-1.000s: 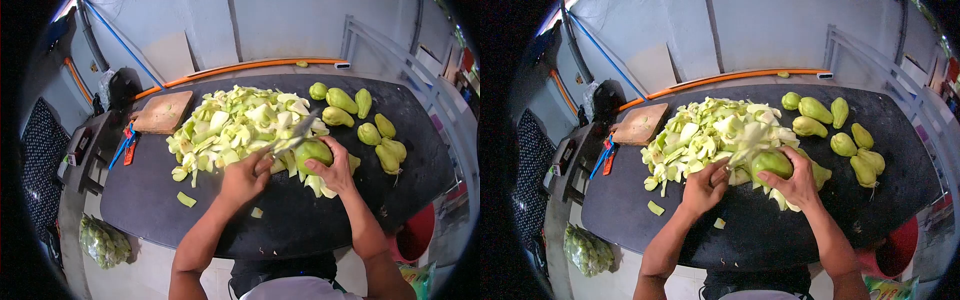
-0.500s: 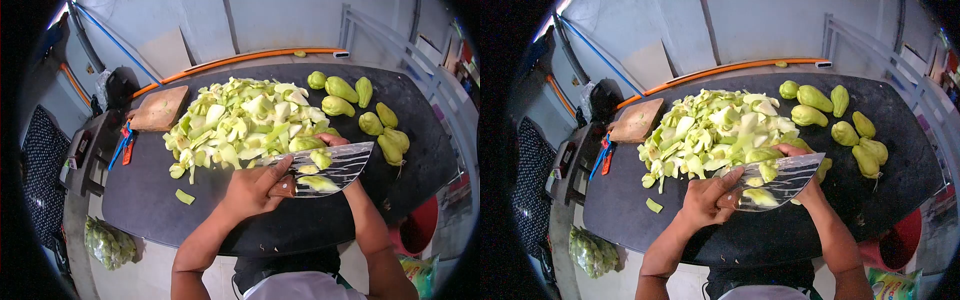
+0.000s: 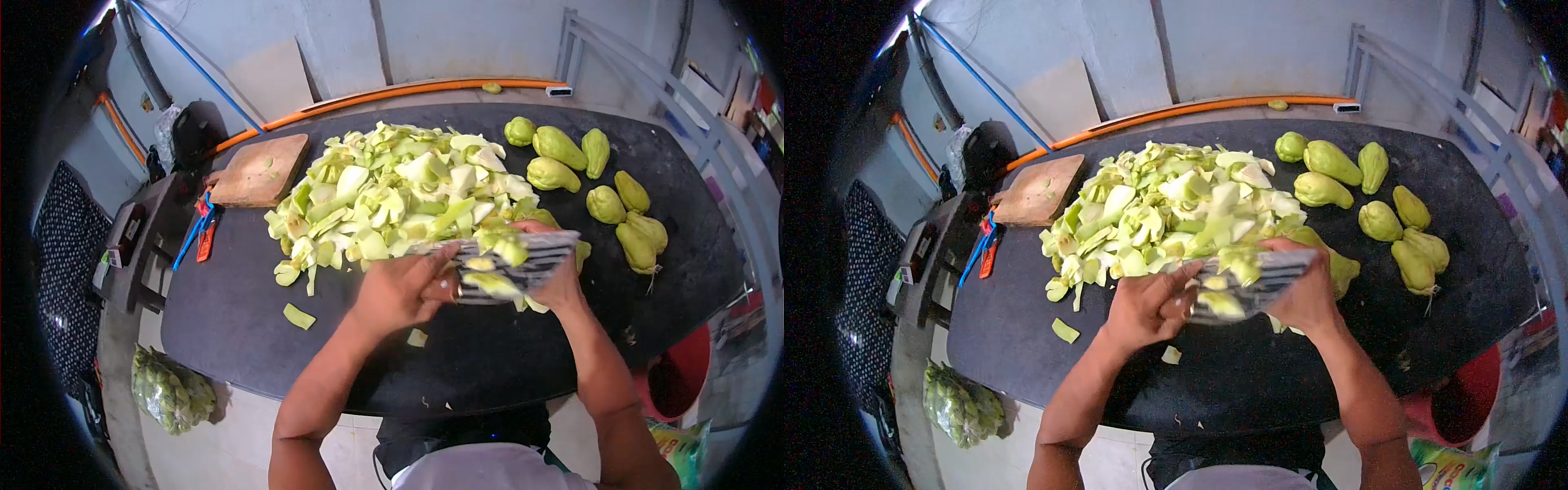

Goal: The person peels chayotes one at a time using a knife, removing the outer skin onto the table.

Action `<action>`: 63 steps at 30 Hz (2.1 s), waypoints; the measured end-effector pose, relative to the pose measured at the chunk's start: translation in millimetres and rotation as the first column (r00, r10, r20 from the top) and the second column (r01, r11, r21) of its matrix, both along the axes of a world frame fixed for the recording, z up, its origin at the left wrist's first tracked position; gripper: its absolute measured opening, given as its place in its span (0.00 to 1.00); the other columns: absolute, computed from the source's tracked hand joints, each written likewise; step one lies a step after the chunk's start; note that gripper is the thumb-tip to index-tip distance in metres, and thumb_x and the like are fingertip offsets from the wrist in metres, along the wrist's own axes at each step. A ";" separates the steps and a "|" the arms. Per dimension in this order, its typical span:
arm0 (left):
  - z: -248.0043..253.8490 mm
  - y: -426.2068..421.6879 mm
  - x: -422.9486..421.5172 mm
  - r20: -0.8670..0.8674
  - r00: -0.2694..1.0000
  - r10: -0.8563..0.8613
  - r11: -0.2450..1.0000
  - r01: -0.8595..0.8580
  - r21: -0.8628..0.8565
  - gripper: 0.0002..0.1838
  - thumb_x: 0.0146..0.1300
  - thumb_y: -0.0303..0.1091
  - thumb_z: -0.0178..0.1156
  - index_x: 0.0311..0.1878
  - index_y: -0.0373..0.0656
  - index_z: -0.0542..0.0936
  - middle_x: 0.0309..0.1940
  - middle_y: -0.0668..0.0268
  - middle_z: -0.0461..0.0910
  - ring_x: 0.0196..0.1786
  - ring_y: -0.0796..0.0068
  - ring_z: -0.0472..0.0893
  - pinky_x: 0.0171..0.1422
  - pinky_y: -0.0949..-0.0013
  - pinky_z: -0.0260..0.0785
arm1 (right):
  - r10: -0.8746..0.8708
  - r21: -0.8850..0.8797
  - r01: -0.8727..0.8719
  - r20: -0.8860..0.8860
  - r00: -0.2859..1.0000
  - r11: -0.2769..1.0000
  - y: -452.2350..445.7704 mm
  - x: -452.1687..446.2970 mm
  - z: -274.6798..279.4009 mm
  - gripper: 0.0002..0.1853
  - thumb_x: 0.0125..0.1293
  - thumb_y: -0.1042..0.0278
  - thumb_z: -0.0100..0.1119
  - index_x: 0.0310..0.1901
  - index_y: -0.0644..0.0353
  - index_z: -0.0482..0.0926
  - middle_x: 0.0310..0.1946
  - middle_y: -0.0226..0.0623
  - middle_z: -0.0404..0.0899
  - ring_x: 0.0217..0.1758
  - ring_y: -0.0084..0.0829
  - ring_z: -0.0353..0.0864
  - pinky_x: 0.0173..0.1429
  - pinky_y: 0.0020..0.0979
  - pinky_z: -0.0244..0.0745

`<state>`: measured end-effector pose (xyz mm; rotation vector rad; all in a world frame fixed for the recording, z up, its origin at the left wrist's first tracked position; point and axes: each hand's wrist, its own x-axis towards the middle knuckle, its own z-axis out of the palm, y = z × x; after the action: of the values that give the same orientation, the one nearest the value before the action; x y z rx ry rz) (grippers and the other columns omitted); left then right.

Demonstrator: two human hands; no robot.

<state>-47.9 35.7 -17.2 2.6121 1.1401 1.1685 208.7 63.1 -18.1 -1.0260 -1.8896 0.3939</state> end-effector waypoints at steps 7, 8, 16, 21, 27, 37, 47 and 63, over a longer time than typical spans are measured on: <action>-4.7 18.7 -22.2 -0.051 0.940 0.336 0.910 -0.338 -0.241 0.22 0.58 0.33 0.67 0.58 0.45 0.81 0.35 0.53 0.86 0.36 0.55 0.87 0.43 0.61 0.80 | -0.064 -0.521 -0.260 -0.523 0.850 0.813 -4.7 -0.5 8.0 0.31 0.56 0.49 0.76 0.54 0.64 0.79 0.45 0.39 0.84 0.44 0.29 0.85 0.45 0.31 0.82; -3.8 19.0 -19.8 -0.041 0.931 0.362 0.895 -0.360 -0.264 0.21 0.59 0.33 0.67 0.57 0.44 0.81 0.34 0.53 0.86 0.36 0.55 0.87 0.43 0.62 0.79 | -0.198 -0.675 -0.385 -0.618 0.761 0.629 -5.1 -1.6 9.9 0.32 0.58 0.49 0.75 0.56 0.64 0.78 0.48 0.39 0.82 0.46 0.29 0.84 0.45 0.31 0.82; 5.5 13.3 -10.1 0.107 0.910 0.401 0.840 -0.318 -0.440 0.17 0.64 0.34 0.66 0.54 0.37 0.82 0.33 0.50 0.85 0.36 0.64 0.88 0.45 0.66 0.78 | -0.003 -0.242 -0.594 -0.927 0.374 0.768 4.2 3.6 8.0 0.35 0.58 0.54 0.77 0.63 0.56 0.72 0.54 0.33 0.79 0.52 0.27 0.78 0.48 0.30 0.74; 0.2 2.6 10.3 0.181 0.929 0.322 0.862 -0.209 -0.462 0.19 0.63 0.31 0.66 0.56 0.35 0.80 0.33 0.54 0.86 0.35 0.72 0.87 0.46 0.69 0.77 | -0.213 -0.054 -0.768 -0.971 -0.108 0.638 6.1 0.0 7.9 0.31 0.62 0.49 0.73 0.62 0.52 0.74 0.56 0.32 0.78 0.58 0.31 0.76 0.56 0.38 0.74; 7.8 -8.3 18.0 0.230 0.954 0.193 0.966 -0.144 -0.213 0.23 0.59 0.26 0.66 0.60 0.36 0.79 0.32 0.56 0.86 0.34 0.69 0.87 0.42 0.69 0.78 | -0.105 -0.248 -0.651 -0.962 0.251 0.718 10.9 -1.2 -20.1 0.29 0.63 0.56 0.72 0.62 0.54 0.73 0.58 0.32 0.78 0.62 0.34 0.77 0.63 0.42 0.74; 18.1 -16.5 12.5 -0.003 0.998 0.067 0.983 -0.066 0.169 0.41 0.47 0.28 0.70 0.70 0.44 0.73 0.21 0.64 0.75 0.22 0.62 0.78 0.29 0.62 0.73 | -0.097 -0.216 -0.761 -0.975 0.199 0.611 8.1 -15.3 -35.5 0.29 0.75 0.54 0.54 0.72 0.59 0.64 0.65 0.43 0.72 0.66 0.38 0.76 0.70 0.44 0.75; 15.3 -14.6 15.0 -0.013 0.999 0.035 0.966 -0.031 0.258 0.37 0.55 0.36 0.72 0.70 0.41 0.74 0.18 0.69 0.68 0.19 0.69 0.75 0.23 0.65 0.69 | 0.028 -0.183 -0.758 -0.966 0.257 0.627 -0.9 -29.3 -19.4 0.31 0.76 0.53 0.51 0.75 0.54 0.57 0.70 0.43 0.66 0.72 0.39 0.69 0.74 0.45 0.68; -7.7 21.2 -33.2 -0.005 0.929 0.371 0.904 -0.362 -0.228 0.24 0.57 0.30 0.65 0.59 0.42 0.80 0.35 0.52 0.86 0.37 0.55 0.87 0.45 0.61 0.80 | 0.180 -0.077 -0.653 -0.931 0.316 0.753 -4.8 -16.5 5.6 0.29 0.73 0.49 0.57 0.69 0.54 0.68 0.63 0.38 0.75 0.65 0.38 0.76 0.66 0.50 0.74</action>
<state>-81.1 57.0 -25.0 2.2579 1.7009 1.0583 192.2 58.3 -12.4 -0.3237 -0.9975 1.4699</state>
